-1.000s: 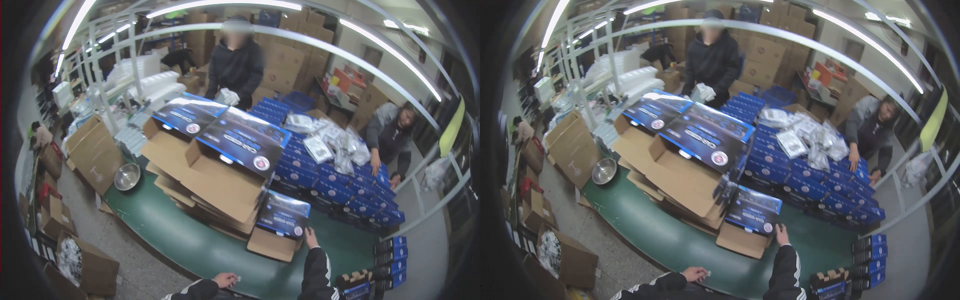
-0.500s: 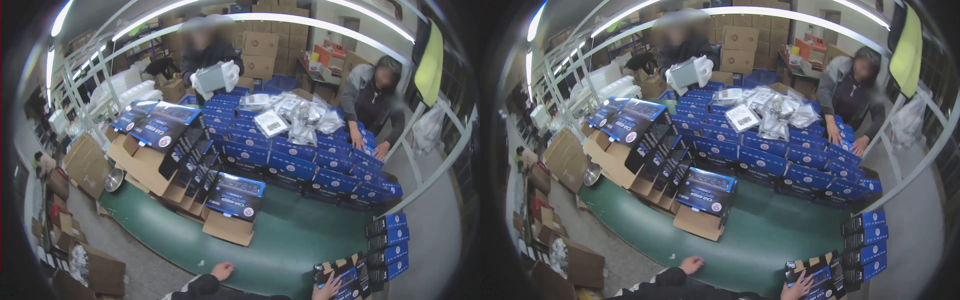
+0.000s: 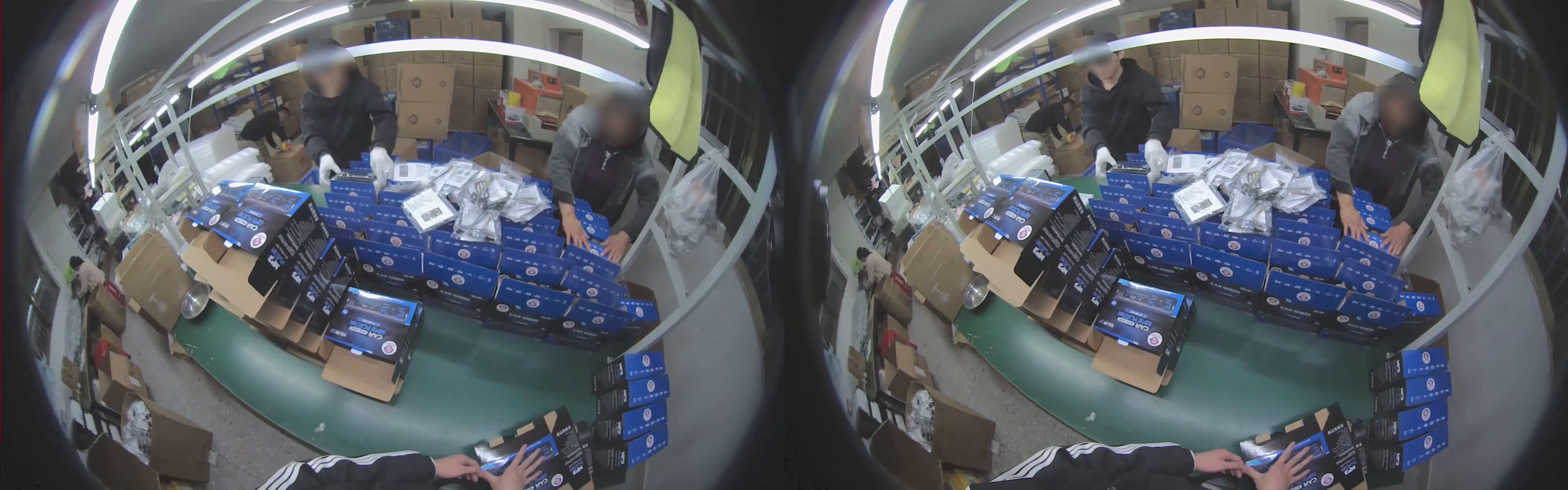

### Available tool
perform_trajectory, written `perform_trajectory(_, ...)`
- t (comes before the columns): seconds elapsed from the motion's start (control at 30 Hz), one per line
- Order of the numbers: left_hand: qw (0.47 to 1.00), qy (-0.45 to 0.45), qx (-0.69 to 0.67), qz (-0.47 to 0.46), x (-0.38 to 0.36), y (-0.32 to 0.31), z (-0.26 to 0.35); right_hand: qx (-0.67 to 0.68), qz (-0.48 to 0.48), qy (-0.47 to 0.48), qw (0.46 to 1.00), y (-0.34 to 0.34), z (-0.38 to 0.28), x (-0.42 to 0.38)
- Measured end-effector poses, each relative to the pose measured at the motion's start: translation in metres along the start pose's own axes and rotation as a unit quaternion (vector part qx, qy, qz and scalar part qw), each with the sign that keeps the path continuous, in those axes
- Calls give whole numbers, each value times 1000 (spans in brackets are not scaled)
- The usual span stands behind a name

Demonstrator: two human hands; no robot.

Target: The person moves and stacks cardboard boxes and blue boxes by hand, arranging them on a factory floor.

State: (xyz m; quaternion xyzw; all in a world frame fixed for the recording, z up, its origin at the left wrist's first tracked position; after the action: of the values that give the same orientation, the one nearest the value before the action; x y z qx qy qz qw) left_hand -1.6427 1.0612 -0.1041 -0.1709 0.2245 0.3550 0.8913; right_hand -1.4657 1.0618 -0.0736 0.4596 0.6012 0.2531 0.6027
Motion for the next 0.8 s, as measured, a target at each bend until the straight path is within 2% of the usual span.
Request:
perform_trajectory(0.03, 1000, 5, -4, 0, -2, -1, -4, -12, -18, 4, 1000, -5, 4, -1)
perform_trajectory(0.13, 999, 45, 18, -21, -9, 7, -10, -33, 17, 23, 999, -19, 6, 3)
perform_trajectory(0.2, 997, 65, -20, -38, -13, 10, -5, 74, 140, 57, 986, -9, 1, -5)
perform_trajectory(0.23, 996, 69, -29, -43, -19, 9, 4, 101, 171, 65, 978, -6, -4, -10)
perform_trajectory(0.3, 985, -29, -164, -31, -39, 2, 34, 161, 389, 191, 887, 0, -22, -19)
perform_trajectory(0.33, 978, -53, -199, -30, -49, -1, 47, 173, 439, 220, 854, 8, -35, -33)
perform_trajectory(0.4, 960, -111, -245, 72, -71, 3, 73, 218, 365, 310, 851, 35, -76, -70)
perform_trajectory(0.43, 953, -127, -257, 96, -84, 8, 83, 227, 346, 333, 847, 50, -90, -82)
perform_trajectory(0.5, 943, -129, -217, 216, -117, 24, 94, 339, 276, 361, 824, 82, -105, -95)
perform_trajectory(0.53, 938, -130, -204, 247, -137, 34, 98, 367, 258, 368, 815, 95, -111, -93)
perform_trajectory(0.63, 938, -223, -1, 266, -204, 56, 107, 422, 335, 254, 803, 123, -114, -63)
perform_trajectory(0.7, 955, -191, 51, 222, -236, 61, 105, 503, 300, 305, 751, 135, -127, -44)
perform_trajectory(0.8, 953, -186, 95, 219, -277, 58, 104, 596, 269, 322, 684, 132, -160, -53)
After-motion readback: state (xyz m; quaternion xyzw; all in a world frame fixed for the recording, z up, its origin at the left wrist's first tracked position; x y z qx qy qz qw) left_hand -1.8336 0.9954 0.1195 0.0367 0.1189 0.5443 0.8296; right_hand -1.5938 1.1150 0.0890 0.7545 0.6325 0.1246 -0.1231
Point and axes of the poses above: each hand's wrist, its own x-axis towards the middle knuckle, its own y-axis out of the back of the hand, z = x × y, the point moved 1 cm from there along x, towards the middle knuckle, and after that the axes turned 4 degrees about y, right-handed, at the moved point
